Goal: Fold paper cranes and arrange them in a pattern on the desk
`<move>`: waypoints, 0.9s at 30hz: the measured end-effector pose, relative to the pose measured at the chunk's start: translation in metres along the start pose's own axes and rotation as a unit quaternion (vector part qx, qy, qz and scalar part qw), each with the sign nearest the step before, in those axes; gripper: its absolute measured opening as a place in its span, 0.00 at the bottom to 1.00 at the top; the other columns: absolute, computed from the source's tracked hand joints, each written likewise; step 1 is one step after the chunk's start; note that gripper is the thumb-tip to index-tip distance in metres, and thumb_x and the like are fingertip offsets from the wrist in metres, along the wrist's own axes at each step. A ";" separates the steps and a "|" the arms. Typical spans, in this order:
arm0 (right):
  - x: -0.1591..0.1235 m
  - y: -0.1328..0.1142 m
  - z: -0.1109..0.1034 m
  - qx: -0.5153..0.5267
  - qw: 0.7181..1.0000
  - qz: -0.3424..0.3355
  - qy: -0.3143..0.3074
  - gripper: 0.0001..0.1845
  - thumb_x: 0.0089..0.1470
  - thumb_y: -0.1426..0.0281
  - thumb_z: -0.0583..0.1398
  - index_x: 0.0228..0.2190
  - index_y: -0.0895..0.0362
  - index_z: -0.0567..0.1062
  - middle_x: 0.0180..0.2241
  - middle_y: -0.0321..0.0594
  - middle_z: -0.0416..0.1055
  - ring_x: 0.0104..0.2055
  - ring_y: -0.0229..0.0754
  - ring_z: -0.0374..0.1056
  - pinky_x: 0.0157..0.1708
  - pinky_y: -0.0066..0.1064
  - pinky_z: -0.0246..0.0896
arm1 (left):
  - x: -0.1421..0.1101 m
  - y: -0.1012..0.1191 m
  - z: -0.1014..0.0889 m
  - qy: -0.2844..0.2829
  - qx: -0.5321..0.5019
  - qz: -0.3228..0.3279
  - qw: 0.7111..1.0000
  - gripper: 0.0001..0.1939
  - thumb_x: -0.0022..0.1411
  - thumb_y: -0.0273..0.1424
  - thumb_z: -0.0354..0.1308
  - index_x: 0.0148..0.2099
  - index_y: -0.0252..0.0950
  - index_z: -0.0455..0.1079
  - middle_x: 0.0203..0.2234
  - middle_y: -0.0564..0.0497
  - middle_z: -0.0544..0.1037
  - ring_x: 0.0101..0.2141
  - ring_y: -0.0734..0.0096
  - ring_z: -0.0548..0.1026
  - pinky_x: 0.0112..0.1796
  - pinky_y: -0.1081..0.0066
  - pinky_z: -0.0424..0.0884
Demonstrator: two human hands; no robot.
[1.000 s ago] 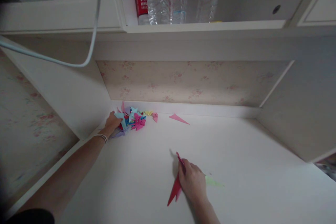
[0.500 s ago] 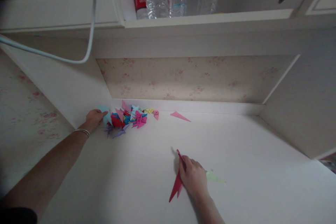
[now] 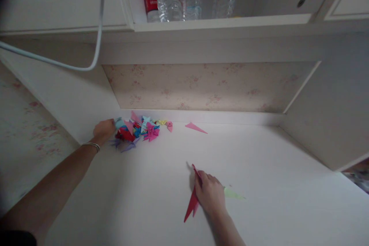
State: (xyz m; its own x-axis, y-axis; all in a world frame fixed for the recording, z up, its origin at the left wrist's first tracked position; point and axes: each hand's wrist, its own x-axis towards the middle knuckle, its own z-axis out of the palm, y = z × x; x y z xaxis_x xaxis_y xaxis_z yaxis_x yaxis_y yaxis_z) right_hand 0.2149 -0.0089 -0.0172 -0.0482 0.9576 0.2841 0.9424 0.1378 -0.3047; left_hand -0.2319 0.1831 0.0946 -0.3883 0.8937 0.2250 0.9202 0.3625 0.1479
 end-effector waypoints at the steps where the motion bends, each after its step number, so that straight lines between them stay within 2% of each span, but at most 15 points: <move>1: 0.000 0.000 0.000 -0.001 1.000 -0.001 0.001 0.15 0.60 0.67 0.49 0.38 0.55 0.74 0.28 0.42 0.75 0.31 0.44 0.71 0.31 0.30 0.56 | -0.001 0.005 0.000 0.004 0.013 0.012 1.000 0.18 0.61 0.35 0.46 0.43 0.30 0.73 0.38 0.32 0.76 0.41 0.47 0.74 0.39 0.56 0.69; 4: 0.000 0.000 0.001 -0.002 1.000 -0.002 0.001 0.14 0.60 0.67 0.49 0.38 0.55 0.74 0.28 0.41 0.75 0.30 0.44 0.71 0.31 0.30 0.56 | -0.004 0.032 0.000 0.021 0.027 0.062 0.998 0.21 0.64 0.34 0.42 0.44 0.31 0.74 0.41 0.33 0.73 0.41 0.50 0.74 0.40 0.58 0.69; 7: 0.001 0.000 0.001 -0.004 1.000 -0.008 0.000 0.13 0.60 0.67 0.50 0.38 0.55 0.74 0.28 0.41 0.75 0.30 0.44 0.71 0.30 0.30 0.55 | -0.004 0.077 0.001 0.027 0.026 0.148 0.988 0.20 0.65 0.33 0.40 0.47 0.34 0.72 0.45 0.38 0.70 0.42 0.58 0.73 0.42 0.63 0.68; 10: 0.000 0.000 0.003 -0.005 1.000 -0.010 0.008 0.13 0.60 0.67 0.50 0.38 0.55 0.74 0.28 0.41 0.75 0.30 0.44 0.70 0.30 0.30 0.54 | -0.003 0.125 0.005 0.013 0.022 0.258 0.966 0.17 0.64 0.28 0.44 0.49 0.38 0.71 0.48 0.44 0.68 0.44 0.66 0.72 0.45 0.72 0.66; 12: -0.001 0.001 0.003 -0.004 1.000 -0.007 0.015 0.13 0.60 0.67 0.50 0.38 0.55 0.73 0.27 0.41 0.74 0.29 0.43 0.70 0.30 0.30 0.54 | -0.006 0.150 0.011 -0.003 0.027 0.304 0.952 0.16 0.61 0.25 0.48 0.48 0.35 0.72 0.45 0.43 0.70 0.45 0.66 0.71 0.46 0.73 0.65; 14: -0.003 0.001 0.003 -0.001 1.000 -0.003 0.017 0.13 0.60 0.67 0.50 0.37 0.55 0.73 0.27 0.40 0.74 0.30 0.43 0.70 0.30 0.29 0.54 | -0.012 0.163 0.020 -0.013 0.033 0.331 0.943 0.18 0.58 0.22 0.49 0.50 0.33 0.70 0.45 0.42 0.70 0.45 0.64 0.70 0.46 0.71 0.65; 18: -0.003 0.002 0.002 0.005 1.000 -0.004 0.007 0.12 0.60 0.68 0.50 0.37 0.55 0.73 0.28 0.40 0.74 0.31 0.43 0.70 0.32 0.29 0.54 | -0.037 0.160 0.041 -0.007 0.038 0.352 0.935 0.26 0.57 0.21 0.50 0.58 0.39 0.63 0.51 0.42 0.67 0.47 0.60 0.70 0.44 0.65 0.67; 22: 0.000 0.001 0.000 0.000 1.000 -0.012 -0.009 0.12 0.59 0.68 0.51 0.38 0.55 0.73 0.29 0.41 0.75 0.32 0.44 0.70 0.33 0.30 0.55 | -0.060 0.136 0.054 0.019 0.050 0.322 0.945 0.18 0.61 0.30 0.49 0.52 0.34 0.68 0.49 0.37 0.69 0.52 0.47 0.64 0.47 0.52 0.63; 24: 0.000 0.001 -0.001 0.001 1.000 -0.014 -0.014 0.13 0.60 0.68 0.50 0.38 0.55 0.73 0.29 0.41 0.75 0.33 0.44 0.70 0.33 0.30 0.55 | -0.068 0.124 0.055 0.022 0.055 0.320 0.945 0.18 0.62 0.34 0.47 0.50 0.35 0.70 0.48 0.38 0.70 0.52 0.47 0.65 0.46 0.52 0.64; 27: 0.000 0.001 -0.001 0.006 1.000 -0.013 -0.017 0.13 0.60 0.68 0.50 0.38 0.55 0.74 0.29 0.41 0.75 0.33 0.45 0.70 0.33 0.31 0.56 | -0.077 0.112 0.053 0.026 0.058 0.335 0.940 0.18 0.64 0.35 0.44 0.52 0.38 0.68 0.51 0.41 0.69 0.51 0.53 0.66 0.45 0.58 0.66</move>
State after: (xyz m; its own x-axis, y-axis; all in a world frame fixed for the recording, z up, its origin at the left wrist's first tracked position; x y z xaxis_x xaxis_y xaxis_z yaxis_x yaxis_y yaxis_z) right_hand 0.2156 -0.0086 -0.0164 -0.0833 0.9617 0.2611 0.9370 0.1648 -0.3081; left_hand -0.0962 0.1685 0.0427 0.2814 0.9187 0.2770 0.9571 -0.2481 -0.1495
